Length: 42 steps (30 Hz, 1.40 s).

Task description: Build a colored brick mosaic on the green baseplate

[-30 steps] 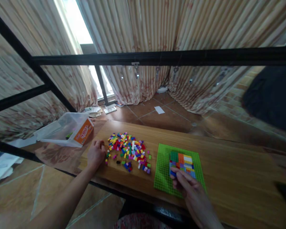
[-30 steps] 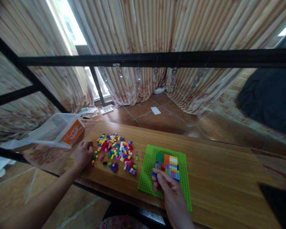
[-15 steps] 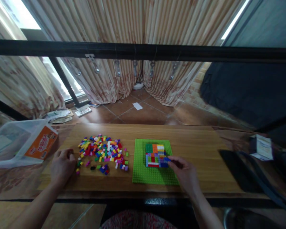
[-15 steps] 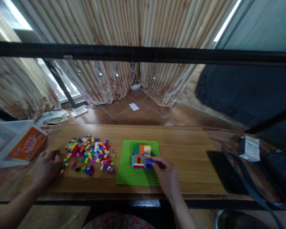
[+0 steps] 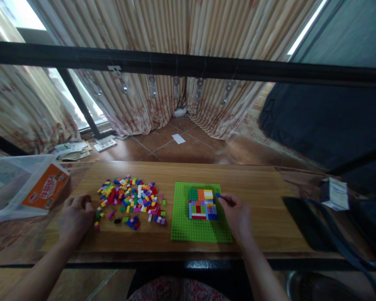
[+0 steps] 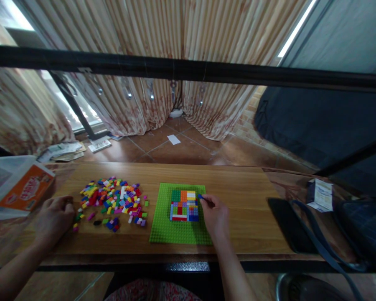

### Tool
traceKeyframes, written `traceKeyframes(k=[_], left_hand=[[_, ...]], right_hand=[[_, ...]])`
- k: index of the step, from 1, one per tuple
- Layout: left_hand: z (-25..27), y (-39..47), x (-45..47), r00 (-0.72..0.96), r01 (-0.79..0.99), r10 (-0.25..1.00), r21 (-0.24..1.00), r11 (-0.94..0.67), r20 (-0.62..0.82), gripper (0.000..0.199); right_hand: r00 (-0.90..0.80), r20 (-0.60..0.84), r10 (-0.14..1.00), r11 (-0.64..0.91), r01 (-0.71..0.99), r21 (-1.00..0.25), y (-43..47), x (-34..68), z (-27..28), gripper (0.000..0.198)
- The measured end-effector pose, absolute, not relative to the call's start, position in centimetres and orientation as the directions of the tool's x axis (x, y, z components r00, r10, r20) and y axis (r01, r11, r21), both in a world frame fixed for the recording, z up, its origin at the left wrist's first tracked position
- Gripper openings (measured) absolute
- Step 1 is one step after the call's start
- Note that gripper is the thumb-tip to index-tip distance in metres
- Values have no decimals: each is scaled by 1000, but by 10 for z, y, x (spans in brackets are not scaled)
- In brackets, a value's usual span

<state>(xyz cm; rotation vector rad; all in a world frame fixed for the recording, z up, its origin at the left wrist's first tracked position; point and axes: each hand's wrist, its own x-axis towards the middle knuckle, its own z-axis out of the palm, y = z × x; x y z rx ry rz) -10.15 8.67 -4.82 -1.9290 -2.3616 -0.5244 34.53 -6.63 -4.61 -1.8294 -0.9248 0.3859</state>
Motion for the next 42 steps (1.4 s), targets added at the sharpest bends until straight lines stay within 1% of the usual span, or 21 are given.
traceKeyframes(k=[3,7,11,14,17,21,24,27,33,38,42], left_hand=[[-49,88,-102,-239,960,943,204,193,230,24],[-48,87,-102,-248,962,942,173,212,225,28],[-47,86,-103,-211,968,955,181,174,207,38],[-46,87,-102,-200,968,959,190,163,200,43],[-45,86,-100,-208,965,958,200,168,198,43],[-45,85,-98,-214,962,953,213,168,214,42],[-46,85,-99,-220,960,949,221,170,225,41],[-47,84,-99,-222,958,947,232,168,234,39],[-47,84,-98,-218,959,944,233,161,247,37],[-49,85,-99,-214,961,943,227,156,255,37],[-51,84,-99,-211,959,944,238,150,254,37]], right_hand=[[660,205,723,-204,487,-849,-55,341,-47,30],[618,255,744,-203,573,-794,-52,335,-47,29],[582,266,768,-174,590,-788,-56,334,-49,30],[554,233,799,-121,529,-840,-55,340,-52,28],[570,171,803,-70,376,-924,-50,345,-56,27],[649,58,758,-59,157,-986,-43,349,-58,29],[689,-7,725,-96,91,-991,-38,353,-60,36],[666,-60,744,-149,78,-986,-33,357,-61,42],[598,-85,797,-176,95,-980,-25,364,-62,39],[588,-126,799,-260,149,-954,-24,368,-58,40],[569,-108,815,-275,216,-937,-25,368,-56,40]])
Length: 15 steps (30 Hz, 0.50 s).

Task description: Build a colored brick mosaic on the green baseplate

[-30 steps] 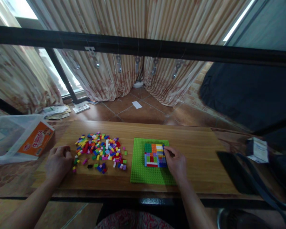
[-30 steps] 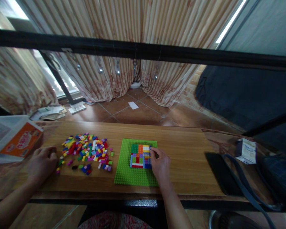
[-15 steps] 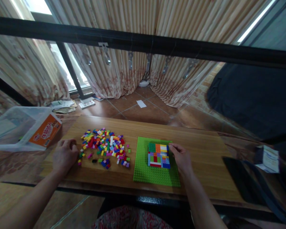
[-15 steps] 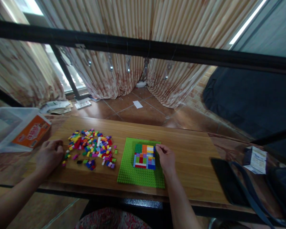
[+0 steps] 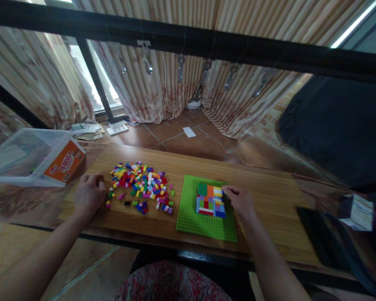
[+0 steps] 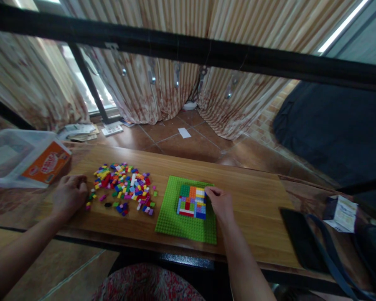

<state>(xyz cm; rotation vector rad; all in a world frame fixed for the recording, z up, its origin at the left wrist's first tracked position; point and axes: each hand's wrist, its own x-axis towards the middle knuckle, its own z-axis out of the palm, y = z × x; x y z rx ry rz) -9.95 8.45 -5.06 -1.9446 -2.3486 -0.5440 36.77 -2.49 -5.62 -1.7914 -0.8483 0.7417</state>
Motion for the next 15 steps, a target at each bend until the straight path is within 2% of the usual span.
traceKeyframes(k=[8,15], left_hand=[[-41,81,-93,-210,955,951,255,150,227,37],[-37,79,-91,-222,951,954,261,166,201,37]], right_hand=[[506,-24,862,-202,301,-932,-27,365,-59,40],[489,-29,872,-203,308,-929,-28,366,-60,45]])
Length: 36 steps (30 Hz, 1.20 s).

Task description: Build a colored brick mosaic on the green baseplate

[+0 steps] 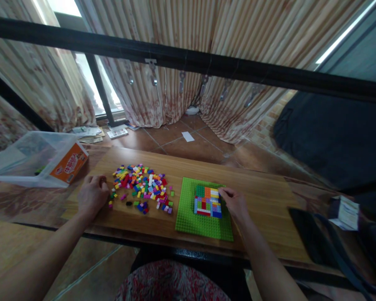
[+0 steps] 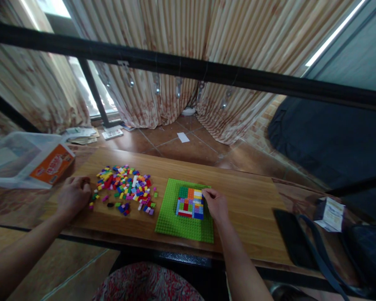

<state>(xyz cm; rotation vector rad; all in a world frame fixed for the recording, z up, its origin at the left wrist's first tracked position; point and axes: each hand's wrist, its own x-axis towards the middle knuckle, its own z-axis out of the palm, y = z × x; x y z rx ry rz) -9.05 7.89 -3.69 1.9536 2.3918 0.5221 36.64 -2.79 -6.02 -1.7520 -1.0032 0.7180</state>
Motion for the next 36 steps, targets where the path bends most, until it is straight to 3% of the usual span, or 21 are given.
traceKeyframes(k=[9,14,18,21,26,36], left_hand=[[-39,79,-92,-222,951,950,266,160,222,36],[-41,79,-93,-212,953,951,263,150,224,36],[-47,80,-95,-217,950,942,278,144,256,34],[-51,80,-97,-206,948,941,293,124,268,31],[-53,79,-97,-204,942,938,317,109,282,27],[-53,79,-98,-207,938,939,329,110,273,28]], right_hand=[[510,-46,859,-205,261,-943,-32,365,-53,55],[651,-73,756,-202,125,-971,-39,366,-46,64],[667,71,741,-162,281,-946,-47,348,-29,56],[563,132,816,-143,418,-897,-52,315,-16,45],[160,204,966,87,541,-837,-49,245,-13,28],[-165,228,959,266,796,-544,10,169,-30,21]])
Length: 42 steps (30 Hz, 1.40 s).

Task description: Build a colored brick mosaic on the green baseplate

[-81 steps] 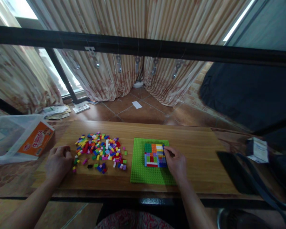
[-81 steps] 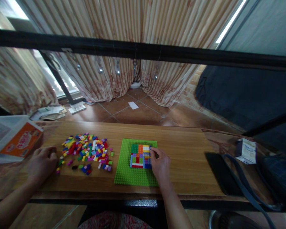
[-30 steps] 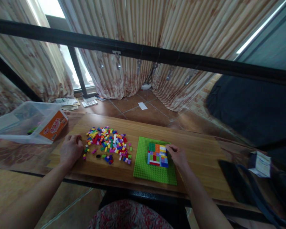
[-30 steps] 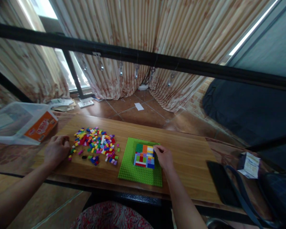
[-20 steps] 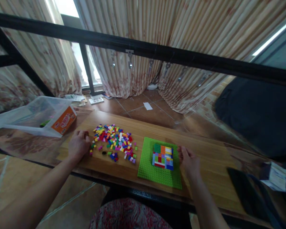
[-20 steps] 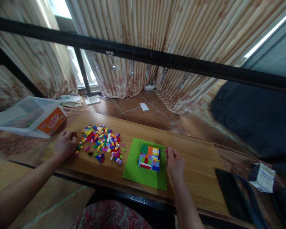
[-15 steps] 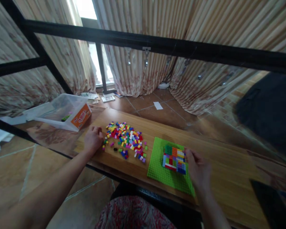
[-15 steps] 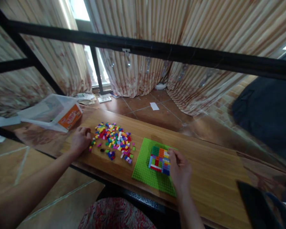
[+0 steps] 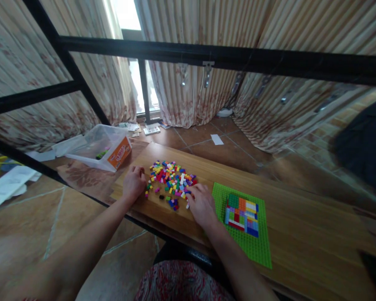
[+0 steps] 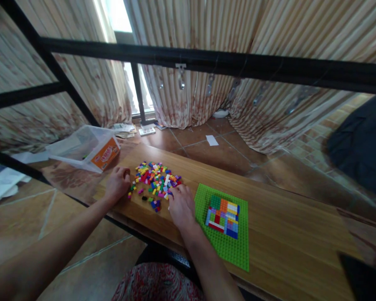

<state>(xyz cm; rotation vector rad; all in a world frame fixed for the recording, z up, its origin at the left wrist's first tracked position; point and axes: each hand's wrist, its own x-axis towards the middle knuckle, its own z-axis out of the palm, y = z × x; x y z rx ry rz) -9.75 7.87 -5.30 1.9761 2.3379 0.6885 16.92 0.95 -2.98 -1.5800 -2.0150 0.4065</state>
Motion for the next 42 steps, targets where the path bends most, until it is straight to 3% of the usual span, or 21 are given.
traceKeyframes(k=[5,9,15,19,23,27,37,42], left_hand=[[-51,79,-98,-225,937,940,322,137,258,31],[-49,80,-97,-228,943,944,298,152,240,33],[-46,80,-97,-227,946,945,285,157,234,33],[-42,80,-95,-215,946,953,286,150,212,35],[-39,80,-92,-236,941,949,291,171,207,35],[-39,79,-91,-234,944,949,282,170,212,35],[-42,81,-94,-226,948,951,271,165,211,35],[-42,81,-93,-228,952,950,255,172,214,36]], right_hand=[[-158,189,969,233,838,-494,21,160,-40,20],[-81,232,969,210,766,-608,10,163,-27,19],[221,270,937,110,548,-829,-42,212,-3,19],[514,155,844,-111,450,-886,-77,276,-18,25],[696,18,718,-308,342,-888,-88,326,-37,32],[713,-17,701,-354,326,-877,-80,339,-43,35],[654,138,744,-377,581,-721,-72,326,-40,38],[647,118,753,-356,553,-754,-68,327,-45,40]])
